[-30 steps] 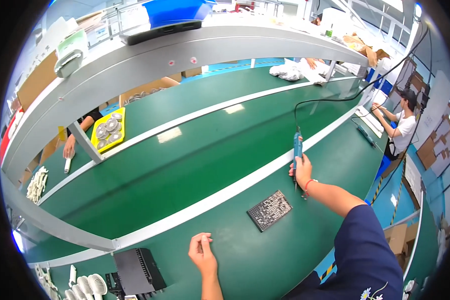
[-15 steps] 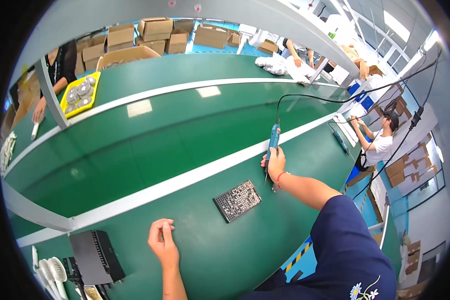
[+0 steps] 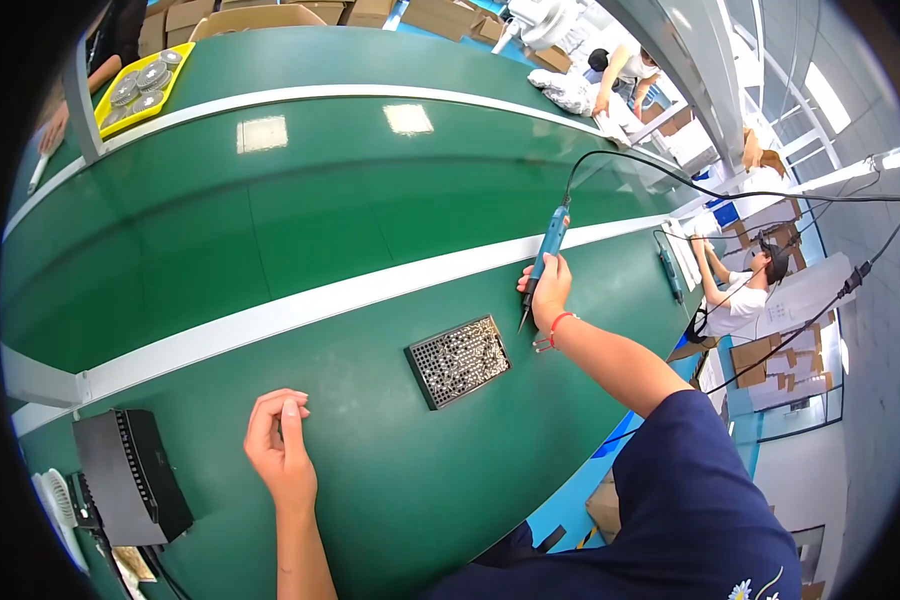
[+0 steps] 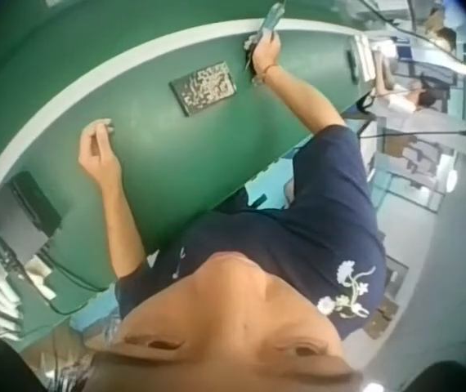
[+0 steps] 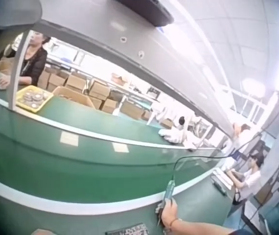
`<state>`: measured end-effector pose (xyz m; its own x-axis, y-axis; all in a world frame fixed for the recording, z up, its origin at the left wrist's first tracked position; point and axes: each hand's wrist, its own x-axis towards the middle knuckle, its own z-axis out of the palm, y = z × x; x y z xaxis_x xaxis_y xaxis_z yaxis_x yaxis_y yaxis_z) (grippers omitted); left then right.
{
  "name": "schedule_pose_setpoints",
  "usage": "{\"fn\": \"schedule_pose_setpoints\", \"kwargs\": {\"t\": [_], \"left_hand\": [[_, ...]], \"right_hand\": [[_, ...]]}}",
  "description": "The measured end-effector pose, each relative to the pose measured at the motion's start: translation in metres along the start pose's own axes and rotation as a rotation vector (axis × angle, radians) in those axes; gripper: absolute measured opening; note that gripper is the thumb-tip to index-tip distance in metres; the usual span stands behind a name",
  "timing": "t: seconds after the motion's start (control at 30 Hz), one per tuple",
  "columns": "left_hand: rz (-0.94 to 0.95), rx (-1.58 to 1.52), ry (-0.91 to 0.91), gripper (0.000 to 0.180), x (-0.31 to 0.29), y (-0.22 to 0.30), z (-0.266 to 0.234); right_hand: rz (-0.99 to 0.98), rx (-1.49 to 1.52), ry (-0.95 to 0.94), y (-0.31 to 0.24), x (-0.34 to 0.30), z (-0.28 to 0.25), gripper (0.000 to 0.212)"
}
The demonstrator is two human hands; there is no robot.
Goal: Assembling electronic components using an electric screwdriver at a production line station.
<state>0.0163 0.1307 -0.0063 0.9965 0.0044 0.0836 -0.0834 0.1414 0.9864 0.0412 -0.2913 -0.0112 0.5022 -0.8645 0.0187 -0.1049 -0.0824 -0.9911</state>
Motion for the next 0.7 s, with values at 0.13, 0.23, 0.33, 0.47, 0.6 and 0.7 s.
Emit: {"fn": "schedule_pose_setpoints", "kwargs": {"t": [0.13,0.23,0.33,0.47,0.6,0.7], "left_hand": [[-0.020,-0.005,0.027,0.015,-0.0023,-0.0010,-0.0012],[-0.003,-0.014,0.023,0.016,-0.0026,-0.0029,0.0017],[-0.014,-0.014,0.007,0.013,-0.0034,-0.0011,0.0018],[-0.007,-0.030,0.012,0.013,-0.0032,-0.0015,0.0006],[0.018,-0.040,0.032,0.016,-0.0021,-0.0010,0.0041],[-0.001,-0.042,0.044,0.017,-0.0026,-0.0016,0.0025]], "right_hand": [[0.024,0.009,-0.017,0.0001,-0.0035,0.0020,0.031],[0.009,0.025,-0.026,0.0004,-0.0034,0.0013,0.031],[0.001,0.028,-0.040,0.0016,-0.0032,-0.0029,0.032],[-0.037,0.020,-0.037,0.0012,-0.0053,-0.0021,0.029],[-0.026,0.013,-0.043,0.0011,-0.0055,-0.0029,0.027],[-0.031,0.022,-0.032,0.0018,-0.0046,-0.0003,0.029]]}}
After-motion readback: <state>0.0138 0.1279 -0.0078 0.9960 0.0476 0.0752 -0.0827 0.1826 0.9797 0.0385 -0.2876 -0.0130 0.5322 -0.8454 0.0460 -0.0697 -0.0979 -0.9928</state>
